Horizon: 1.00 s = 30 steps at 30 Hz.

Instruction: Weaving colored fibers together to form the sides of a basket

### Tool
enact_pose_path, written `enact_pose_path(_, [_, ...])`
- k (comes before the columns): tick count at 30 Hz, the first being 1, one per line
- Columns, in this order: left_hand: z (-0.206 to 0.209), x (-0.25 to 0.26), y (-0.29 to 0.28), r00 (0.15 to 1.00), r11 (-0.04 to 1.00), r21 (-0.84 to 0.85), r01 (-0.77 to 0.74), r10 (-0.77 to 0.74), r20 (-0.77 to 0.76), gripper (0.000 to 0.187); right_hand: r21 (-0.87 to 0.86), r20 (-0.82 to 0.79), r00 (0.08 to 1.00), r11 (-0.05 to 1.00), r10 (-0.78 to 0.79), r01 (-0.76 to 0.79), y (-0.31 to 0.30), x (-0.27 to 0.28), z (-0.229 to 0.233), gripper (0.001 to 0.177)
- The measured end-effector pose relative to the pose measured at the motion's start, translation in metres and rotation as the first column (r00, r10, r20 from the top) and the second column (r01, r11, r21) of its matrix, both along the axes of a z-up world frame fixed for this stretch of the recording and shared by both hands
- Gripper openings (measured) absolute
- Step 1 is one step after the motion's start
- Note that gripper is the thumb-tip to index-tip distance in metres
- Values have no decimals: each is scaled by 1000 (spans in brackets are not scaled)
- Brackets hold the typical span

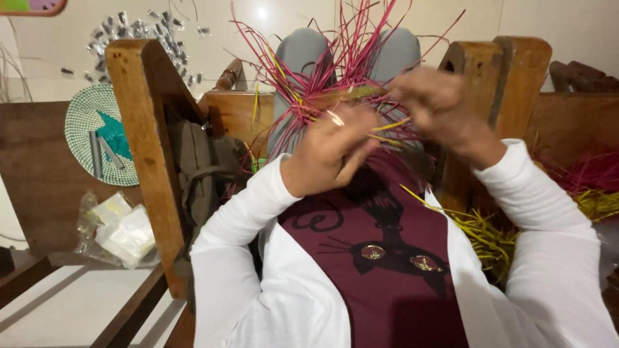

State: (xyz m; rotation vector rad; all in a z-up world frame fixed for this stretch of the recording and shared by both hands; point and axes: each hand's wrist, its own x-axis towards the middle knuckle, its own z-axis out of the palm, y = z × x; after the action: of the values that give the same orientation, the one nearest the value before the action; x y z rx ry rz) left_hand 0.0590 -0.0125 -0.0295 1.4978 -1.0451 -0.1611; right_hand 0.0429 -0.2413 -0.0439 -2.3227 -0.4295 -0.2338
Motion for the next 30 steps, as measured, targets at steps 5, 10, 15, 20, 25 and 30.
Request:
enact_pose_path(5, [-18,6,3,852,853,128,-506,472,226,27,-43,272,948,987,163,-157,43,8,-8,19])
enact_pose_path(10, [-34,-9,15,858,846,144,-514,511,60,12,-2,236,941,969,242,-248,48,16,0,12])
enact_pose_path(15, [-18,-23,33,889,916,-24,-401,383,-252,12,4,95,987,991,130,-131,17,32,-17,5])
enact_pose_path(20, [-9,-28,51,880,935,-68,-348,300,-368,14,-206,89,990,970,-110,126,-27,50,-41,6])
enact_pose_path(25, [33,-26,80,872,956,12,-293,272,-407,8,-177,233,957,960,-173,217,-55,58,-18,13])
enact_pose_path(30, [20,-15,84,810,962,-34,-272,210,-547,11,-243,254,946,933,-203,265,-100,48,-21,13])
